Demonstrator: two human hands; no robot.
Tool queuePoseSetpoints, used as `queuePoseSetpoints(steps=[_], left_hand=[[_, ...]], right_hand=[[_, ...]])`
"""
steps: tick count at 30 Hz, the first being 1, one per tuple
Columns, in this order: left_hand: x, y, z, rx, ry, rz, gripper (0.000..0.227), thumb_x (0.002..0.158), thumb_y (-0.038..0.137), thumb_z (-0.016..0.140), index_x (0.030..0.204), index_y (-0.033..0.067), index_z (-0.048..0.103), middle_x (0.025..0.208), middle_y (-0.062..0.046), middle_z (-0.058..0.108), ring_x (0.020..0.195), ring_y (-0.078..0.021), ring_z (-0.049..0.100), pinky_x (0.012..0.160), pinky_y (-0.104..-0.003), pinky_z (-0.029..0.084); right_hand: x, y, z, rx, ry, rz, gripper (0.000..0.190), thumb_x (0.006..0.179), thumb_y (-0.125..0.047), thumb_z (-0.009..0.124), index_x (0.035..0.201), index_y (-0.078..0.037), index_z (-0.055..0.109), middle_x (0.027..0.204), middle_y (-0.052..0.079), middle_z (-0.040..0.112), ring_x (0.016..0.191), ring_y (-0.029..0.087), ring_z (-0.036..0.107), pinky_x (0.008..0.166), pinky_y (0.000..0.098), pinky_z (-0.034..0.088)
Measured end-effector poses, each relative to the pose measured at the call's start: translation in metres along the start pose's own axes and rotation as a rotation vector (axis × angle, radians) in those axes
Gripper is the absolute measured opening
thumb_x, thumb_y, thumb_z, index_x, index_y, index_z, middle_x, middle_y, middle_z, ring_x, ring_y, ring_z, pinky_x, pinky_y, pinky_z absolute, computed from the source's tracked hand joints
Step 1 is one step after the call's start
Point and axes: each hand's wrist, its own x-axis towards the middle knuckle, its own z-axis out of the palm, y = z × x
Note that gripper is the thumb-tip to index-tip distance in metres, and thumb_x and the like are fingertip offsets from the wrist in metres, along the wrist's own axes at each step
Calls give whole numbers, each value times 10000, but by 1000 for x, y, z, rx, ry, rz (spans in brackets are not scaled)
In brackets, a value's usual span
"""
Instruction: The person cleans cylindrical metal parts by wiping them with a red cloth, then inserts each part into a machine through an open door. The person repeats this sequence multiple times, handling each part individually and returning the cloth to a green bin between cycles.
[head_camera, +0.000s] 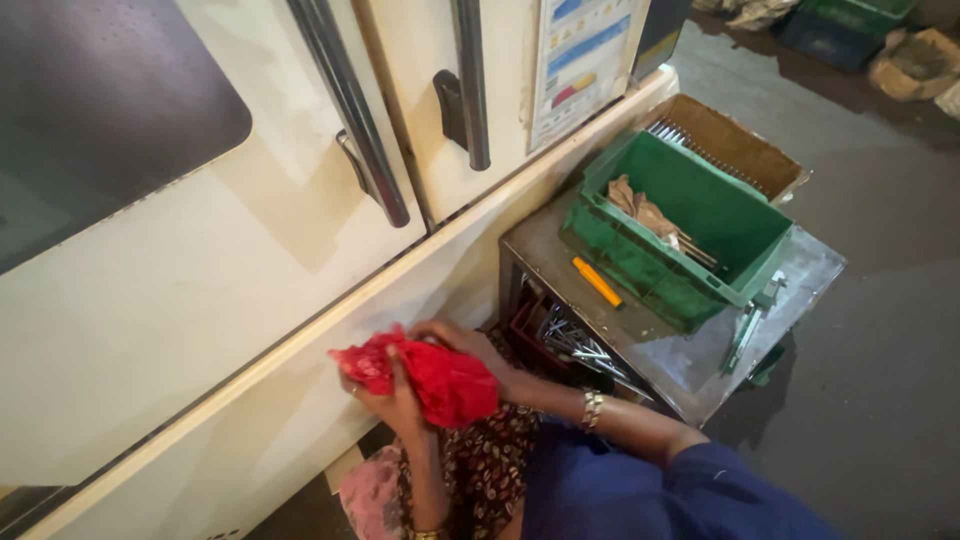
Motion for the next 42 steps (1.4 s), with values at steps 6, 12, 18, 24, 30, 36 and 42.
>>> queuePoseSetpoints(steps=[6, 12, 18, 24, 30, 36, 42], left_hand=[[-18, -56, -4, 36, -278, -240, 777, 998, 503, 578, 1569, 69, 278, 1488, -174, 463, 1318, -294, 533, 1111, -476, 443], [-60, -42, 22, -337, -490, -381, 801, 1058, 622, 372, 1600, 52, 217, 1563, -216, 355, 1430, -351, 407, 1200, -495, 329], [-89, 13, 58, -128, -795, -207, 739, 1075, 537, 374, 1629, 110, 138, 1715, -117, 126, 1590, -247, 102, 1282, -429, 113], [-67, 24, 68, -46, -764, -240, 596, 1052, 315, 492, 1558, 42, 337, 1612, -166, 385, 1517, -270, 337, 1233, -412, 262], [-70, 9, 75, -76, -796, -241, 459, 1040, 200, 568, 1443, -6, 490, 1505, -166, 525, 1436, -259, 456, 1196, -374, 332], [-63, 15, 69, -51, -797, -344, 400, 1036, 219, 550, 1378, 11, 549, 1386, -159, 612, 1345, -233, 540, 1158, -352, 389], [-62, 20, 74, 7, -829, -315, 370, 1048, 249, 518, 1344, 33, 570, 1295, -147, 678, 1298, -211, 588, 1144, -343, 405]], right_hand=[[-15, 26, 8, 186, -1, -8, 842, 944, -450, 674, 1603, -98, 285, 1614, 125, 339, 1502, 241, 321, 1245, 366, 270], [-18, 63, -9, 115, 550, 179, 730, 894, -284, 779, 1497, -51, 441, 1461, 155, 487, 1349, 237, 493, 1131, 374, 420], [-17, 0, -98, -573, 667, -151, 453, 926, -289, 775, 1286, -40, 657, 1178, 126, 715, 1063, 251, 694, 941, 343, 555], [-88, -49, -132, -1316, 620, -30, 484, 832, -378, 810, 1192, -86, 674, 1233, 149, 665, 1068, 358, 669, 886, 434, 551], [-153, -18, -159, -1491, 396, 457, 610, 767, -441, 788, 1280, -140, 654, 1174, 154, 684, 940, 376, 684, 733, 468, 577], [-247, -22, -221, -1577, -192, 1372, 424, 863, -546, 621, 1091, -238, 801, 1150, 37, 766, 1005, 214, 752, 809, 373, 598], [-265, -75, -231, -1638, 139, 1288, 670, 782, -707, 690, 1150, -149, 738, 1123, 98, 746, 1060, 236, 732, 906, 368, 585]])
